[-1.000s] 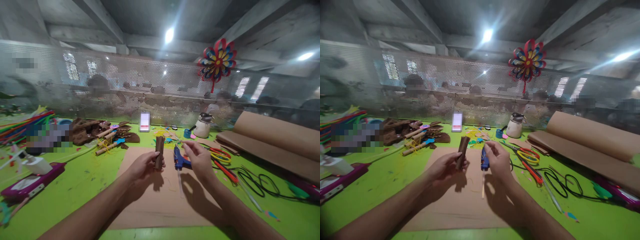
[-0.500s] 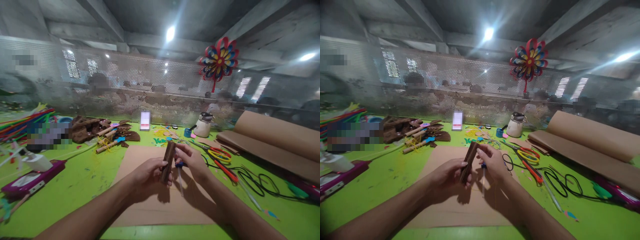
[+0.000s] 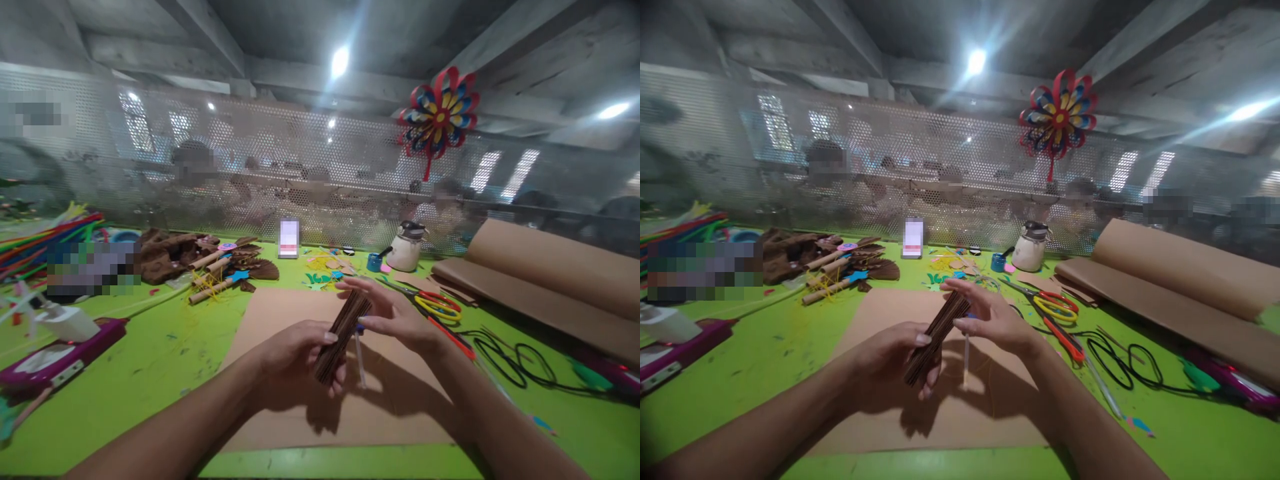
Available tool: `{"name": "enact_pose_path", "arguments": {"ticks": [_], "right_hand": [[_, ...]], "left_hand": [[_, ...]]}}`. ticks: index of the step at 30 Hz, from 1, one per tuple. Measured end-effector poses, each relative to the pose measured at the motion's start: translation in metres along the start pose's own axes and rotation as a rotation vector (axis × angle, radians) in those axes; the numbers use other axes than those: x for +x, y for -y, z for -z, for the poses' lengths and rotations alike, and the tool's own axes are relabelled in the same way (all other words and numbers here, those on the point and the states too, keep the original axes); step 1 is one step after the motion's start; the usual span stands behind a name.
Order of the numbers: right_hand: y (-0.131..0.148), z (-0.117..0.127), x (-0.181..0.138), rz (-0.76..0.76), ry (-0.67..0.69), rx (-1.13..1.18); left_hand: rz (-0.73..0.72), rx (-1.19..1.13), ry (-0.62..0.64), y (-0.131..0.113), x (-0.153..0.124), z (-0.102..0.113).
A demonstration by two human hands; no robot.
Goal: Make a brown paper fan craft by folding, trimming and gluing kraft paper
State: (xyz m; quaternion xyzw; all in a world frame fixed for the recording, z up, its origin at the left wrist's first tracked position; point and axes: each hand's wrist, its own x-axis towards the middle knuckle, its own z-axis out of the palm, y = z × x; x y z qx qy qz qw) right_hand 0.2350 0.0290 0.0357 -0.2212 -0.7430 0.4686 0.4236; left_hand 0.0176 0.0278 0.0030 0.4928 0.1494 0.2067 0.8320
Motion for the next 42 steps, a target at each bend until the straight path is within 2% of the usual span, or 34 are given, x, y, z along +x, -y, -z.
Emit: {"name": "enact_pose_path", "arguments": {"ticks": [2, 9, 12, 15, 17, 19, 20, 23, 26, 29, 33, 36, 38, 42], "right_hand": [[0.000, -0.002, -0.001, -0.048, -0.006, 0.047], [-0.004, -0.009, -0.001, -0.139, -0.190, 0.106], [-0.005, -0.008, 0.000, -0.120, -0.252, 0.132], [-0.006, -0.006, 0.000, -0.100, -0.305, 0.123], [-0.007, -0.004, 0.000, -0.084, -0.337, 0.119], [-0.008, -0.002, 0.000, -0.069, -0.360, 0.109], [-0.008, -0.001, -0.001, -0.069, -0.363, 0.093], [-0.009, -0.001, 0.000, -0.090, -0.334, 0.010], [-0.009, -0.004, 0.000, -0.097, -0.294, -0.058], [-0.010, -0.008, 0.001, -0.117, -0.268, -0.098], [-0.015, -0.013, 0.002, -0.144, -0.259, -0.137], [-0.020, -0.016, 0.003, -0.129, -0.260, -0.161], [-0.022, -0.018, 0.003, -0.126, -0.248, -0.162], [-0.021, -0.020, 0.003, -0.107, -0.218, -0.129]], "left_hand": [[0.049, -0.042, 0.002, 0.000, -0.003, -0.002], [0.115, -0.178, 0.012, 0.000, -0.007, -0.008], [0.048, -0.134, 0.049, -0.004, -0.009, -0.012], [-0.021, -0.116, 0.004, -0.008, -0.008, -0.017], [-0.047, -0.114, -0.070, -0.010, -0.005, -0.016], [-0.096, -0.070, -0.204, -0.011, 0.000, -0.009], [-0.131, -0.022, -0.300, -0.012, 0.002, -0.003], [-0.372, 0.206, -0.703, -0.015, 0.008, 0.017], [-0.423, 0.287, -0.774, -0.020, 0.007, 0.024], [-0.407, 0.482, -0.735, -0.023, 0.004, 0.012], [-0.293, 0.546, -0.453, -0.021, 0.001, -0.008], [-0.220, 0.622, -0.280, -0.016, 0.001, -0.009], [-0.164, 0.588, -0.244, -0.011, 0.002, -0.006], [-0.074, 0.344, -0.248, -0.004, 0.003, -0.004]]}}
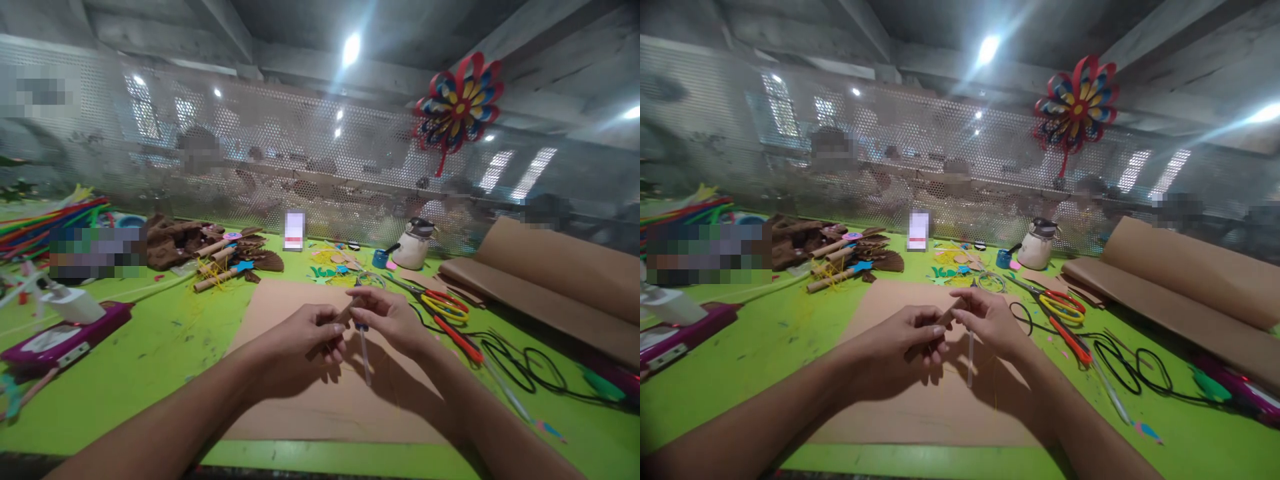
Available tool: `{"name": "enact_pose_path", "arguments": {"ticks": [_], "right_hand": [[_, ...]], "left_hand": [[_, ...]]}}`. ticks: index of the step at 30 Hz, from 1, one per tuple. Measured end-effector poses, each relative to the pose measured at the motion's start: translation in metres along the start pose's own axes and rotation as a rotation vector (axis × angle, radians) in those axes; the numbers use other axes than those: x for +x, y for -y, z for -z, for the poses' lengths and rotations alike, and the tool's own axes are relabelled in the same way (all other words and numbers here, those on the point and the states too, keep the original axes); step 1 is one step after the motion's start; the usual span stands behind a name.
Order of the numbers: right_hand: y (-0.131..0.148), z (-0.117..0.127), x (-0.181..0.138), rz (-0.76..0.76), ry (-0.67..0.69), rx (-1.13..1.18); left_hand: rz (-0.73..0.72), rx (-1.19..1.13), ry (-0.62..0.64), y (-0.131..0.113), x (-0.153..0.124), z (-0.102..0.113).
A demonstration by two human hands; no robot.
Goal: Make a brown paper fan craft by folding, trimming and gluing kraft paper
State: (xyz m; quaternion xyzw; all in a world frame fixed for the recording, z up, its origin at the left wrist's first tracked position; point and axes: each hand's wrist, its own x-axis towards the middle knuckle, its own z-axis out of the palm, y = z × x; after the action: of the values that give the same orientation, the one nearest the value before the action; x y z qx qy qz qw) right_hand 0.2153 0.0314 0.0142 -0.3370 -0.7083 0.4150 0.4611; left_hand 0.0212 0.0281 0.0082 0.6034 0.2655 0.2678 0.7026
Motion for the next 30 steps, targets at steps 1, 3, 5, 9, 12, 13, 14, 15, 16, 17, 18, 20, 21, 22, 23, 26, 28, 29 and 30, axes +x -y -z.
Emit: {"name": "enact_pose_path", "arguments": {"ticks": [1, 3, 5, 9, 12, 13, 14, 15, 16, 17, 18, 20, 21, 22, 23, 26, 28, 29, 30], "right_hand": [[0.001, 0.000, 0.000, 0.000, -0.002, 0.004], [0.001, 0.002, 0.000, -0.024, -0.027, -0.003], [-0.001, 0.005, 0.000, -0.061, -0.089, -0.035], [-0.008, 0.011, 0.003, -0.110, -0.207, -0.120], [-0.008, 0.015, 0.005, -0.106, -0.327, -0.164], [-0.006, 0.016, 0.005, -0.090, -0.368, -0.175], [-0.003, 0.017, 0.004, -0.058, -0.393, -0.193], [0.001, 0.017, 0.004, -0.006, -0.394, -0.220], [0.006, 0.016, 0.003, 0.056, -0.366, -0.262], [0.011, 0.015, 0.001, 0.119, -0.309, -0.318], [0.015, 0.013, 0.000, 0.170, -0.231, -0.376], [0.021, 0.008, -0.003, 0.193, -0.083, -0.471], [0.022, 0.006, -0.004, 0.171, -0.037, -0.499], [0.022, 0.005, -0.004, 0.141, -0.012, -0.516], [0.022, 0.004, -0.005, 0.112, -0.002, -0.525], [0.020, 0.011, -0.004, -0.010, 0.026, -0.505], [0.021, 0.021, -0.003, -0.096, 0.052, -0.462], [0.022, 0.026, -0.002, -0.125, 0.057, -0.439], [0.023, 0.031, -0.002, -0.140, 0.054, -0.419]], "left_hand": [[0.010, -0.042, -0.003, 0.001, 0.000, -0.001], [0.007, -0.093, -0.035, 0.001, 0.000, -0.003], [-0.002, -0.120, -0.080, 0.001, 0.000, -0.004], [-0.067, 0.017, -0.195, 0.001, 0.000, -0.004], [-0.171, 0.300, -0.278, 0.001, -0.001, -0.003], [-0.191, 0.382, -0.293, 0.000, -0.001, -0.002], [-0.204, 0.445, -0.298, -0.001, -0.002, -0.002], [-0.212, 0.494, -0.289, -0.001, -0.002, -0.003], [-0.222, 0.527, -0.275, -0.002, -0.003, -0.003], [-0.240, 0.555, -0.260, -0.003, -0.002, -0.003], [-0.265, 0.586, -0.243, -0.004, -0.002, -0.002], [-0.323, 0.647, -0.236, -0.003, 0.000, 0.000], [-0.341, 0.675, -0.240, -0.002, 0.002, 0.001], [-0.350, 0.700, -0.245, -0.001, 0.003, 0.004], [-0.344, 0.723, -0.247, 0.000, 0.004, 0.006], [-0.281, 0.788, -0.267, 0.002, 0.007, 0.016], [-0.254, 0.833, -0.287, 0.000, 0.007, 0.021], [-0.250, 0.853, -0.296, -0.002, 0.007, 0.022], [-0.246, 0.867, -0.302, -0.004, 0.007, 0.023]]}}
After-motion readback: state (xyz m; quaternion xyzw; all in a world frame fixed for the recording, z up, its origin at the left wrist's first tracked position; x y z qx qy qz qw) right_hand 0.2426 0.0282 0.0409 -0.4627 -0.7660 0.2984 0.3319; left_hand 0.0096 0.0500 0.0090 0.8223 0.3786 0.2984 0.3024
